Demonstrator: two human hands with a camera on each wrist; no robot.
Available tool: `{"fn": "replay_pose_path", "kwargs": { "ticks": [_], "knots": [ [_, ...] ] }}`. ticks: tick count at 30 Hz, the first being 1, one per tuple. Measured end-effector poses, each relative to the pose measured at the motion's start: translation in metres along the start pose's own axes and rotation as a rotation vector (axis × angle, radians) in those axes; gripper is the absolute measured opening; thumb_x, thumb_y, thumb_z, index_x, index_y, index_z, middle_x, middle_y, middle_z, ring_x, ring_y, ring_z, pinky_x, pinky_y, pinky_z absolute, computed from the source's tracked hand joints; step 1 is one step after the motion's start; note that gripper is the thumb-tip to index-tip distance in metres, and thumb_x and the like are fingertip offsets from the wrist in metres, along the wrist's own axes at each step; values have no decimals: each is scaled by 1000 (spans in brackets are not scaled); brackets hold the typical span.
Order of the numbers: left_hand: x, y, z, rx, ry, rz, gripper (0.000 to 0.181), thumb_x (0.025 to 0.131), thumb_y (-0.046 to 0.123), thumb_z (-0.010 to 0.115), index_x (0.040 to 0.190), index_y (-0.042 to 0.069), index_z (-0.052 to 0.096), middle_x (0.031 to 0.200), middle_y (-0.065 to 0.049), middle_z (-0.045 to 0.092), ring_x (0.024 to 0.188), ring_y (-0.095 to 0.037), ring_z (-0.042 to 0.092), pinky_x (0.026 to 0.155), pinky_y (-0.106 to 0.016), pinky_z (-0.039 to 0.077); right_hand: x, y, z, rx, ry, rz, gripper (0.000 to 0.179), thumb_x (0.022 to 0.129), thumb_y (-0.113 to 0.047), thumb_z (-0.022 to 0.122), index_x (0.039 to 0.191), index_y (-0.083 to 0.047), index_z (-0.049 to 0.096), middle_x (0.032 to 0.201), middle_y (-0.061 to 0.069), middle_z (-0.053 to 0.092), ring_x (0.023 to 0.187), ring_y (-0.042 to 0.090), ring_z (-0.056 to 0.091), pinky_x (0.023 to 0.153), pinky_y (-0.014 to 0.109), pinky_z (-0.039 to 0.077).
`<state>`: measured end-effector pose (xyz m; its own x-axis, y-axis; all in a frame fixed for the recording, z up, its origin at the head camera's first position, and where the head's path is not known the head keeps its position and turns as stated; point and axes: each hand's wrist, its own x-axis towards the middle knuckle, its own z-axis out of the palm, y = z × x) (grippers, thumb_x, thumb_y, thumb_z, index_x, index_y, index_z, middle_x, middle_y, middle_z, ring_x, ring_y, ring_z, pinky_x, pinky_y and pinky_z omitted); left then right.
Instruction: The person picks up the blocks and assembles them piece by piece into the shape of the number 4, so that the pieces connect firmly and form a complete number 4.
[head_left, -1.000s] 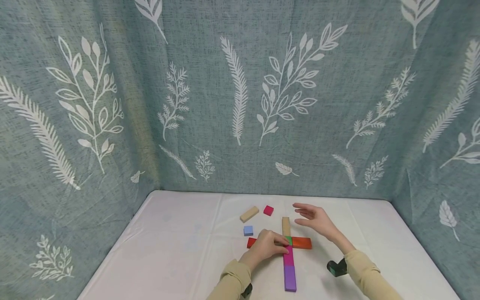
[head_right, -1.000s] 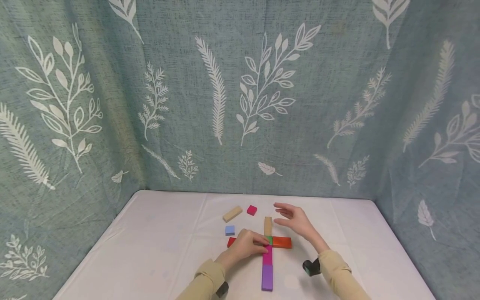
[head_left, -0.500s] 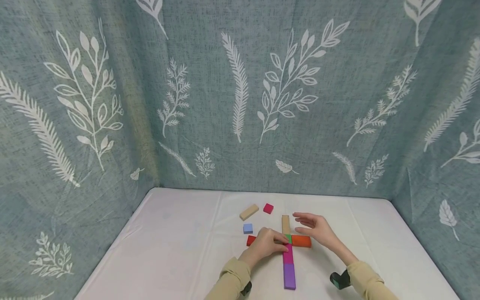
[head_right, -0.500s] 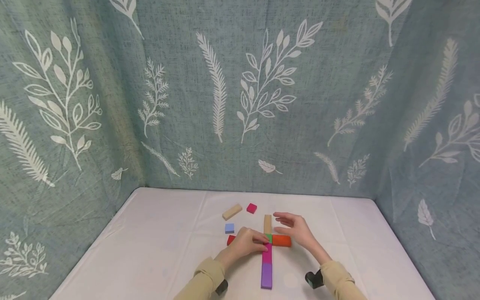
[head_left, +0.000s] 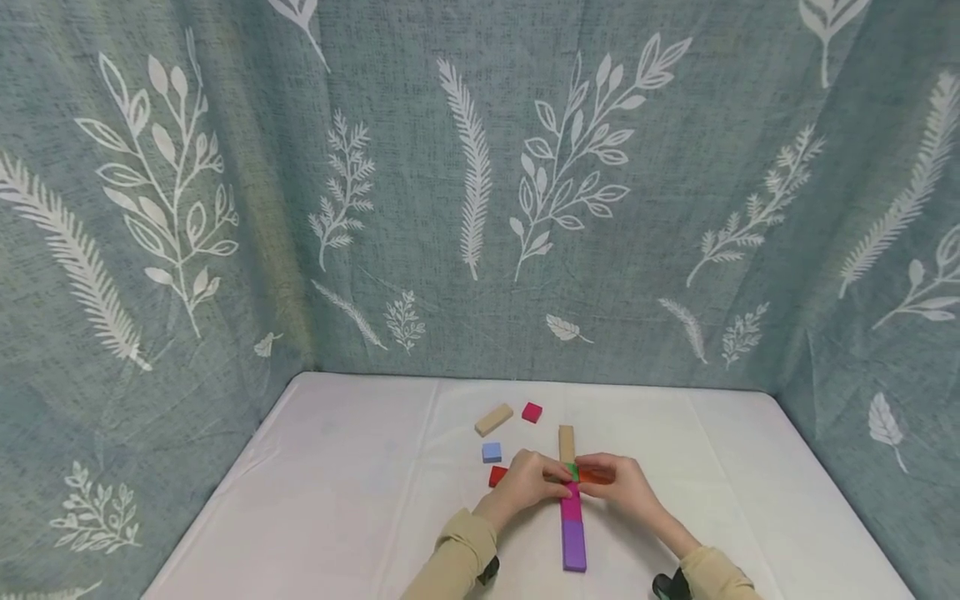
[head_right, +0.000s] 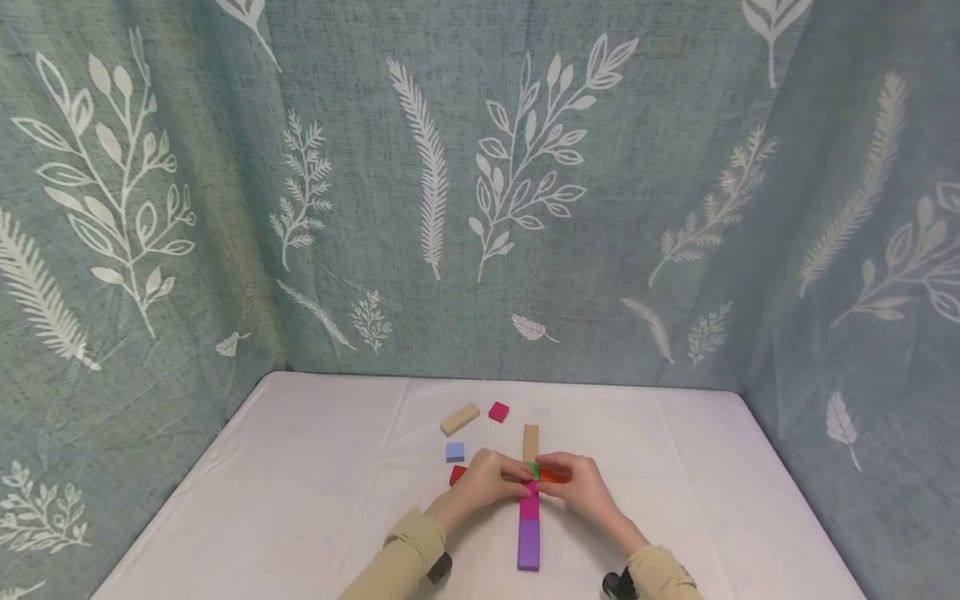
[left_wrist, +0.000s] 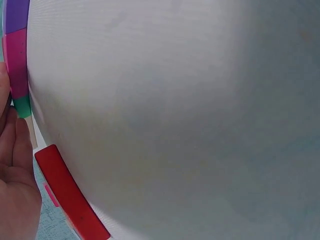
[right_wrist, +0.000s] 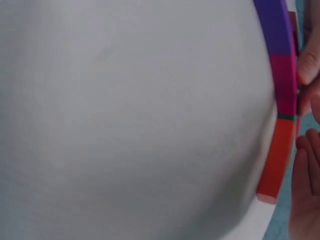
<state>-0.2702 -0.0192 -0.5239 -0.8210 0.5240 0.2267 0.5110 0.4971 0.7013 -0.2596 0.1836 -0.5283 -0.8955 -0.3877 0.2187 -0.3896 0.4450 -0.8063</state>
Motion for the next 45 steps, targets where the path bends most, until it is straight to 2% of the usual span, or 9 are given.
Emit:
{"fn": "replay_pose_path", "kwargs": {
  "ticks": [3,8,12,17,24,31,37,41,45],
  "knots": [
    [1,0,-1,-4,-2,20,22,75,17,79,95,6,77,96,-2,75,96,-9,69,84,-14,51,-3,-1,4,-30,22,-16,34,81,-14,74,111,0,68,109,17,70,99,31,67,81,27,57],
    [1,-1,-1,8,-5,33,21,75,17,79,94,6,77,95,-2,75,96,-10,69,84,-14,51,-6,-2,10,-83,68,-47,31,79,-10,75,108,-1,69,105,14,71,98,30,67,82,31,57],
    [1,-3,1,3,0,23,20,75,17,79,93,7,77,94,-2,75,95,-10,69,84,-15,52,-8,-1,15,-134,112,-34,31,77,-9,77,106,-3,71,103,9,72,99,28,67,84,34,56],
    [0,-4,2,-10,20,8,19,74,16,80,91,7,77,94,-2,75,95,-11,69,84,-15,51,-10,-1,19,-151,146,-19,31,75,-8,78,105,-5,71,101,7,73,98,26,68,85,31,56],
    [-2,-3,2,-44,16,-21,19,74,15,80,91,6,77,96,-4,75,97,-13,69,84,-16,52,-10,-3,20,-145,146,-30,31,75,-8,78,105,-3,71,101,8,73,97,26,68,84,29,56],
    [-4,-1,0,-146,31,-60,20,76,12,78,94,3,76,98,-9,74,95,-20,69,80,-19,53,-9,-4,19,-149,128,-25,31,75,-10,78,105,-3,71,101,9,73,96,26,68,84,30,56],
    [-6,3,-2,-291,109,-154,25,79,15,76,102,4,74,102,-10,73,95,-22,66,79,-21,53,-7,-6,19,-150,122,-11,30,76,-10,78,105,-2,71,102,11,72,97,29,67,84,36,56],
    [-5,11,-10,-401,141,-179,26,81,14,75,104,4,73,104,-12,73,103,-25,67,87,-27,55,-6,-7,19,-169,136,1,30,75,-9,79,103,-3,71,100,10,73,96,28,68,84,37,56],
    [-8,23,-24,-443,133,-174,26,83,12,73,107,2,72,107,-15,71,105,-29,66,88,-32,55,-6,-8,19,-185,139,32,30,74,-9,79,103,-5,71,100,8,73,96,26,67,84,37,55]
  ]
}}
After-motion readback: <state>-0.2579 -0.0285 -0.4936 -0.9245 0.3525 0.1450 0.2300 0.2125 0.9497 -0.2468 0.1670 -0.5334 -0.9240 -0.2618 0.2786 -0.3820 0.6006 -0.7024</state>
